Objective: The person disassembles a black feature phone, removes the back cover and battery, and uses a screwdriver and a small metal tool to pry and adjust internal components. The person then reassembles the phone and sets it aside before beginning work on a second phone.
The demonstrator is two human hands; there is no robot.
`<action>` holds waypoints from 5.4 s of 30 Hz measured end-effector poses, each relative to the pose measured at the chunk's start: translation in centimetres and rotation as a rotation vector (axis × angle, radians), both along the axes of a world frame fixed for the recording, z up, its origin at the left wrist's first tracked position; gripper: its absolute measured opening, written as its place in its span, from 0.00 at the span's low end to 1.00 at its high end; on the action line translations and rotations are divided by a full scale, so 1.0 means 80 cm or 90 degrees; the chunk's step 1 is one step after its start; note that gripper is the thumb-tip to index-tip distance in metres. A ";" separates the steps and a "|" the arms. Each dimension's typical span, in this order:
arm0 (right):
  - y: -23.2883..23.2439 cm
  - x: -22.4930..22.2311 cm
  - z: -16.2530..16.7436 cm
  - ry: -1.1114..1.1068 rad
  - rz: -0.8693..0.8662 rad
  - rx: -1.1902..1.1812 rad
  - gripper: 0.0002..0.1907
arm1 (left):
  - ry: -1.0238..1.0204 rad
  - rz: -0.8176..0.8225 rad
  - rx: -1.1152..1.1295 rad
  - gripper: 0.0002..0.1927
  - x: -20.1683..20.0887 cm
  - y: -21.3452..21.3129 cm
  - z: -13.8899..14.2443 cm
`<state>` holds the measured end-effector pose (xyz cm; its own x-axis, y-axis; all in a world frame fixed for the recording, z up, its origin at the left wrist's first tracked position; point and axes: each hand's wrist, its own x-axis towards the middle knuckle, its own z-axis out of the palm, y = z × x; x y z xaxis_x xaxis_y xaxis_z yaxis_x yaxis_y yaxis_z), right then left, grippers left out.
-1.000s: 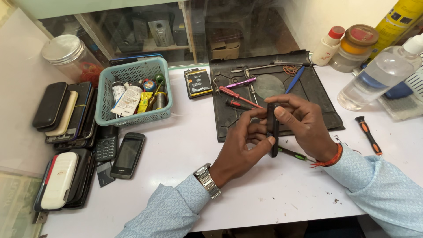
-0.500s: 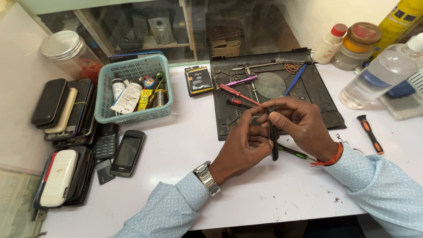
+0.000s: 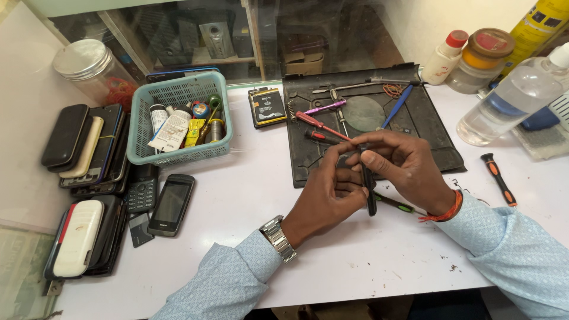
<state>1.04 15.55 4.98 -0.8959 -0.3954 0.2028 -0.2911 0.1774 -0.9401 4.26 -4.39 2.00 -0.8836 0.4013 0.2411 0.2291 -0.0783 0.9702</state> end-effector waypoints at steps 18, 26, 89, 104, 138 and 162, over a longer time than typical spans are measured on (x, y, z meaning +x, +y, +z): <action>0.001 0.004 0.008 0.064 0.042 0.046 0.23 | -0.027 0.007 0.009 0.38 0.001 0.001 0.007; 0.003 0.007 0.029 0.021 0.189 0.067 0.44 | -0.003 0.057 0.052 0.35 -0.003 0.001 0.006; -0.015 0.024 0.029 0.079 0.050 0.170 0.39 | 0.233 0.189 -0.266 0.42 0.012 0.004 0.017; -0.026 0.031 0.033 0.107 -0.001 0.203 0.39 | 0.255 0.202 -0.283 0.44 0.015 0.005 0.015; -0.001 0.002 0.028 0.197 0.150 0.263 0.66 | -0.197 -0.074 0.177 0.34 -0.024 -0.007 0.006; 0.004 -0.001 0.024 0.291 0.141 0.240 0.71 | -0.177 -0.060 0.131 0.42 -0.022 -0.008 0.004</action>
<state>0.95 15.86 6.93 -0.6404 -0.6806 0.3559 -0.7160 0.3614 -0.5973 2.51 -5.04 2.29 -0.8885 0.4517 0.0809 -0.0587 -0.2867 0.9562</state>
